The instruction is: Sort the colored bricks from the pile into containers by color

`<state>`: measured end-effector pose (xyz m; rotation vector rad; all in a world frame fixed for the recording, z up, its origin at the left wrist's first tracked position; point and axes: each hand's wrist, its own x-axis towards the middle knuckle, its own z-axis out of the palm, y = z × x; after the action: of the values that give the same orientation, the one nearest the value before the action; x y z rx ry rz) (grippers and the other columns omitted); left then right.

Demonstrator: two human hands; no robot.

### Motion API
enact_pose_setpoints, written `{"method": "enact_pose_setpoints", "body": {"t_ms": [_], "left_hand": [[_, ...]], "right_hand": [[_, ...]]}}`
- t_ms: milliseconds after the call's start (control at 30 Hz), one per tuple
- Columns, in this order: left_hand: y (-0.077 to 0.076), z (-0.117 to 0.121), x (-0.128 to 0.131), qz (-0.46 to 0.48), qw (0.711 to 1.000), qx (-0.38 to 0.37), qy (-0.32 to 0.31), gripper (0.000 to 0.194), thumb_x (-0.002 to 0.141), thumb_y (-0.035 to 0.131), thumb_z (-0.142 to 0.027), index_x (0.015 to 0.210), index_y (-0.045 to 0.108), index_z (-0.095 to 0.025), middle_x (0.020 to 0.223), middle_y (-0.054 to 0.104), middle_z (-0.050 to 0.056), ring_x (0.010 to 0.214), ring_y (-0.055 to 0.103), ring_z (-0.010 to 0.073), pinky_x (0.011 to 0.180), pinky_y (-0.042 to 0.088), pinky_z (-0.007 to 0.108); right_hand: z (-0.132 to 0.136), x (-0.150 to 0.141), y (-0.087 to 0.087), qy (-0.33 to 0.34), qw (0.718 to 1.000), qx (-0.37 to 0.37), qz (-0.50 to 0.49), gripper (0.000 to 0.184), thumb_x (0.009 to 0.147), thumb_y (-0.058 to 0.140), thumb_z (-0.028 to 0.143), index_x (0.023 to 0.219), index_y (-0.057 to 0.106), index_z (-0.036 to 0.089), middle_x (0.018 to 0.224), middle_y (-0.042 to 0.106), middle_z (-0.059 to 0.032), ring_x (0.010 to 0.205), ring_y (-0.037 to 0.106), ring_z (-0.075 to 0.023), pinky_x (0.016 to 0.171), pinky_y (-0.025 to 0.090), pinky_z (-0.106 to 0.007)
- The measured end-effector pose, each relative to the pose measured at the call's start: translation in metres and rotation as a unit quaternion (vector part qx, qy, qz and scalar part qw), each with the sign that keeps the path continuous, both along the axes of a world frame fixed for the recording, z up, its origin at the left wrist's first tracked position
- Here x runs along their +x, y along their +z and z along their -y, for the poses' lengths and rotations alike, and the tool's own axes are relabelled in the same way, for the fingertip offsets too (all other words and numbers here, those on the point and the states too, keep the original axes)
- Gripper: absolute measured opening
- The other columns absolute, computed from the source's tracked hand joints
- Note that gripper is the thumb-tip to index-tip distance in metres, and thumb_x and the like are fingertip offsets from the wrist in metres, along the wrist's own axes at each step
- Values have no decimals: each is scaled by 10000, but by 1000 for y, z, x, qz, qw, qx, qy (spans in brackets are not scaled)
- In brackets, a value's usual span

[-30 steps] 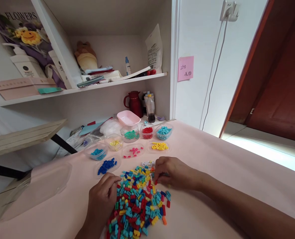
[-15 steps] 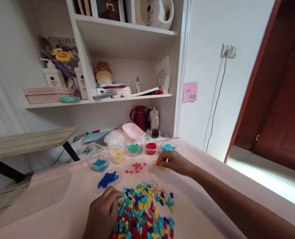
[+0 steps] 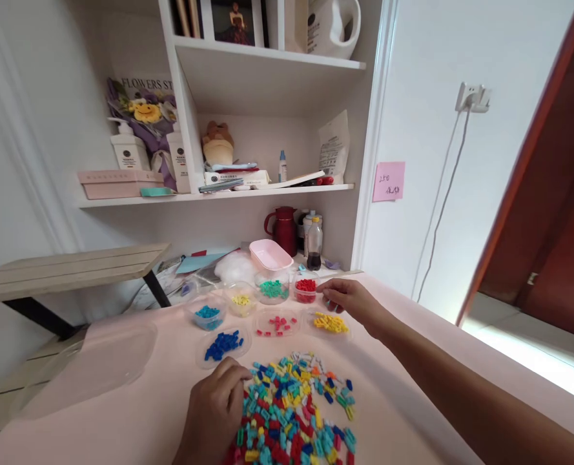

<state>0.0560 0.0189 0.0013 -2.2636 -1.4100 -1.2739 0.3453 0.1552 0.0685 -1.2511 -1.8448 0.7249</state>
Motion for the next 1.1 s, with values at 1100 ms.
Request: {"method": "enact_pose_setpoints", "body": {"t_ms": [1100], "left_hand": [[8, 4, 4, -44, 999, 3, -9, 249, 861, 428, -120, 819, 652, -218, 779, 675, -4, 684, 663, 101, 605, 496, 170]], "right_hand": [[76, 23, -26, 289, 948, -10, 136, 287, 837, 530, 121, 955, 751, 261, 949, 690, -34, 887, 617, -151, 792, 484, -248]]}}
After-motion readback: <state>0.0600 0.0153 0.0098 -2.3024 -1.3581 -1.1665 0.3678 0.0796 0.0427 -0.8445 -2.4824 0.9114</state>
